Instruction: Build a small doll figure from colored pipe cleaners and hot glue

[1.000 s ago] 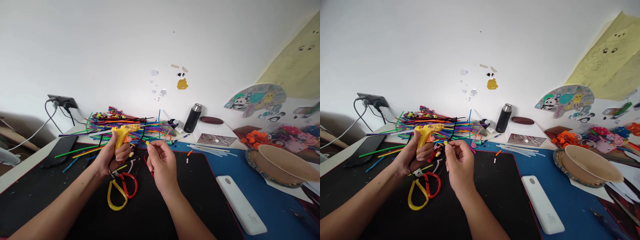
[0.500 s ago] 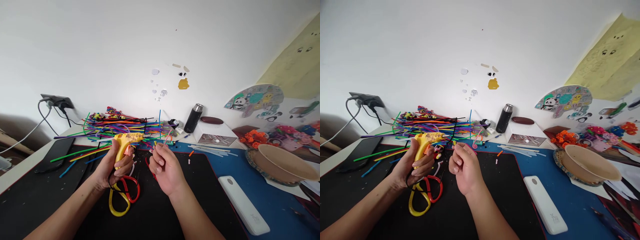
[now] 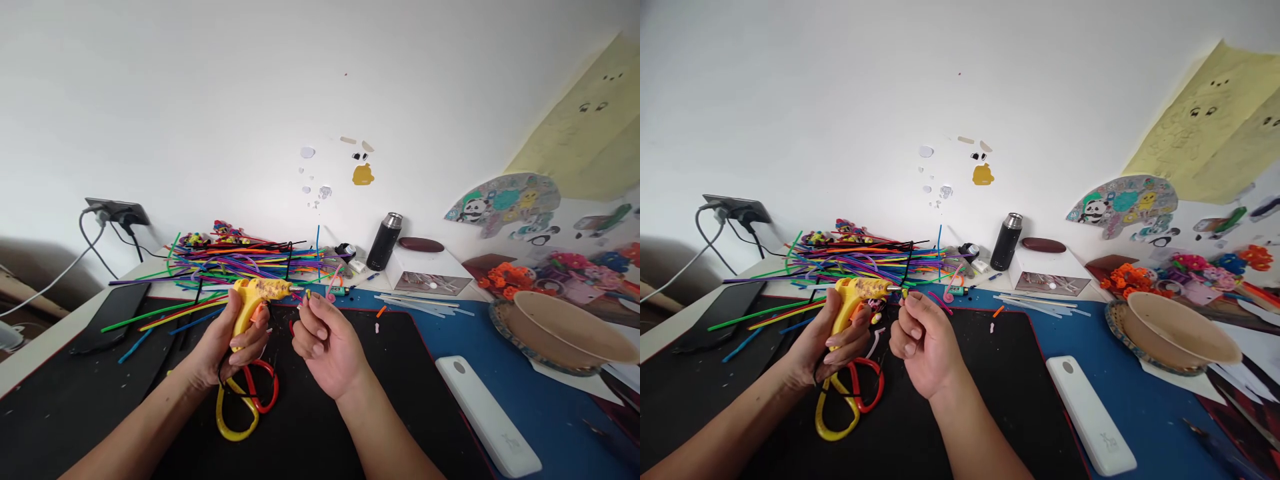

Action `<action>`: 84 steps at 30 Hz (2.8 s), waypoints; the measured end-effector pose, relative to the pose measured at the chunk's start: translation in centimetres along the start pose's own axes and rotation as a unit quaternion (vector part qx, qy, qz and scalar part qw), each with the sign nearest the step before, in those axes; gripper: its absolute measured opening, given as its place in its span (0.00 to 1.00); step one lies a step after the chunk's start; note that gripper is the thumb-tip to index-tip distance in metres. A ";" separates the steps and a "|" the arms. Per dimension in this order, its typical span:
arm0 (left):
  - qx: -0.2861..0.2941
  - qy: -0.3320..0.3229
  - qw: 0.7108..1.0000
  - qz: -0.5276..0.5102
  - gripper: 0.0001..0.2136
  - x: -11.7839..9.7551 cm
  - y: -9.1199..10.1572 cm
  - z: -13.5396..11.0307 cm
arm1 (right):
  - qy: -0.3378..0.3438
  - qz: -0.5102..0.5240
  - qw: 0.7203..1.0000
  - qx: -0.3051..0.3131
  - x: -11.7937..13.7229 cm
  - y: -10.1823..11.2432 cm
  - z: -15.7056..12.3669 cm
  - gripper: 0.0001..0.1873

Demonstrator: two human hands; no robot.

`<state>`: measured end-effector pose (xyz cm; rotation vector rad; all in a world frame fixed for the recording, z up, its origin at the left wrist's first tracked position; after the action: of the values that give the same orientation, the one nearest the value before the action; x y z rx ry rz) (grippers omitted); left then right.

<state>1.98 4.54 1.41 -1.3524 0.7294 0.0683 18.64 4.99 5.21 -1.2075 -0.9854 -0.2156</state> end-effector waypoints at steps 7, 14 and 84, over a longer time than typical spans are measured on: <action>0.017 0.000 1.000 -0.001 0.29 0.3 0.3 0.0 | 0.001 0.019 1.000 0.006 0.0 0.2 0.1 0.20; 0.003 -0.005 1.000 0.013 0.30 0.4 0.6 0.4 | 0.003 0.037 0.999 0.009 -0.2 0.3 0.1 0.17; -0.173 -0.095 0.882 0.427 0.20 -3.9 -1.2 1.7 | 0.155 -0.236 0.957 -0.063 -0.9 -1.4 -0.5 0.15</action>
<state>0.25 7.21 4.51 -1.2330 1.1357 1.0657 17.49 3.66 5.47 -0.9950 -0.9781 -0.8320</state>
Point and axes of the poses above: each hand's wrist, its own z-axis towards the middle knuckle, its own y-axis out of the back of the hand, x = y × z, the point moved 3 cm from there along z, towards the middle knuckle, and after that the axes turned 12 degrees about -z, right-handed, at the moved point
